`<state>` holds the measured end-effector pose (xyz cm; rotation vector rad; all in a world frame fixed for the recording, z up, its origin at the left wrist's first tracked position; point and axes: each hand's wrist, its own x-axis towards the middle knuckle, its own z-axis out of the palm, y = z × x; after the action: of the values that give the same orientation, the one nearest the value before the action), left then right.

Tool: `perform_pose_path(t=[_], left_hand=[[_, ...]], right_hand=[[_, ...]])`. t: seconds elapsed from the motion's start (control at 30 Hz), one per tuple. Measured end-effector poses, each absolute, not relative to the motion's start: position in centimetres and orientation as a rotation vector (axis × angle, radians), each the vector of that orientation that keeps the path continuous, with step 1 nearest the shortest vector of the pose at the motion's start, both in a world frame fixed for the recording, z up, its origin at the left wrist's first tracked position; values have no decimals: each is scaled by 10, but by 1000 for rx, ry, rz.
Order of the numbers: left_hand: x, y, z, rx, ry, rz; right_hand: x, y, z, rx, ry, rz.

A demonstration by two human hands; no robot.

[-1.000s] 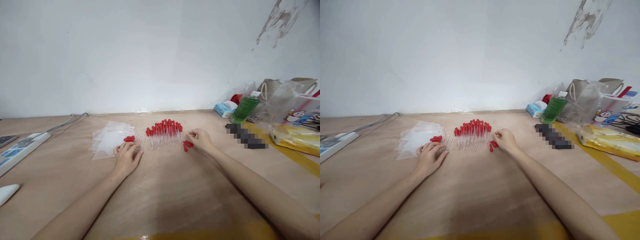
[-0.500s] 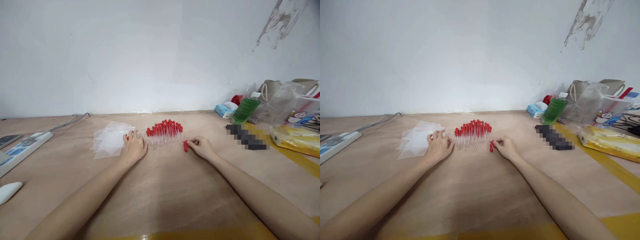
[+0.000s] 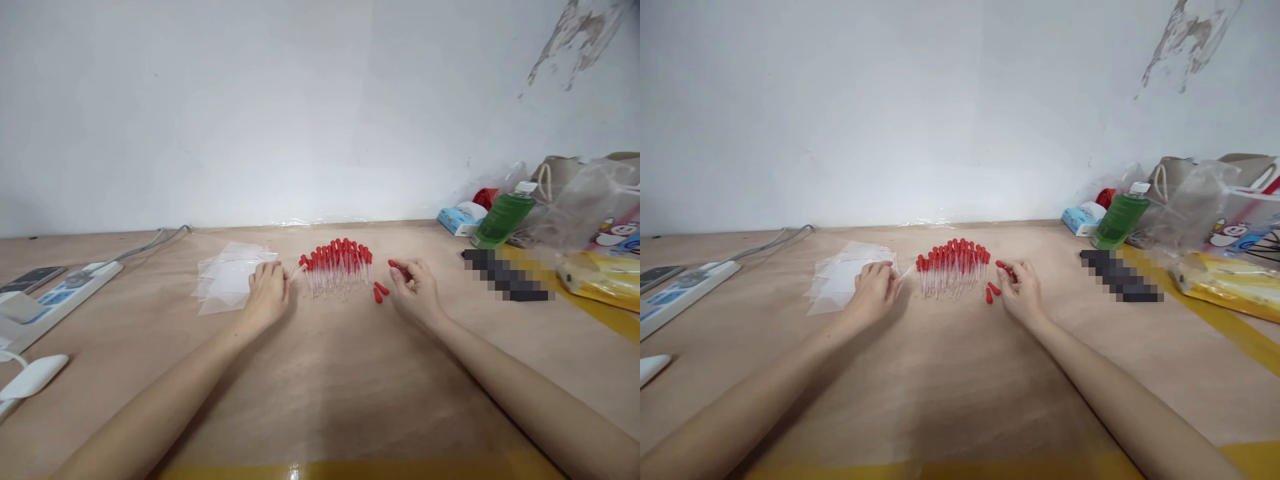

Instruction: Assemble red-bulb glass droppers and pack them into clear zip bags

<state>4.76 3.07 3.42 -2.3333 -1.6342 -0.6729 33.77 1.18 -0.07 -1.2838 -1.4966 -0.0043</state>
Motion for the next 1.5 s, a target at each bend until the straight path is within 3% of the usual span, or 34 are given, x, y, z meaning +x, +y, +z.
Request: perform_pose_path(t=[0.17,0.43,1.5], left_hand=[[39,5,8,-2615,-1268,-935],[41,1,-8,-2698,-964,-1026],[43,-9,-5,-2741,-716,-987]], right_hand=[[295,-4,11,-1046,-1827,206],[255,-13,1,-934,-2011,298],[265,-17,-11,-833,-2067,416]])
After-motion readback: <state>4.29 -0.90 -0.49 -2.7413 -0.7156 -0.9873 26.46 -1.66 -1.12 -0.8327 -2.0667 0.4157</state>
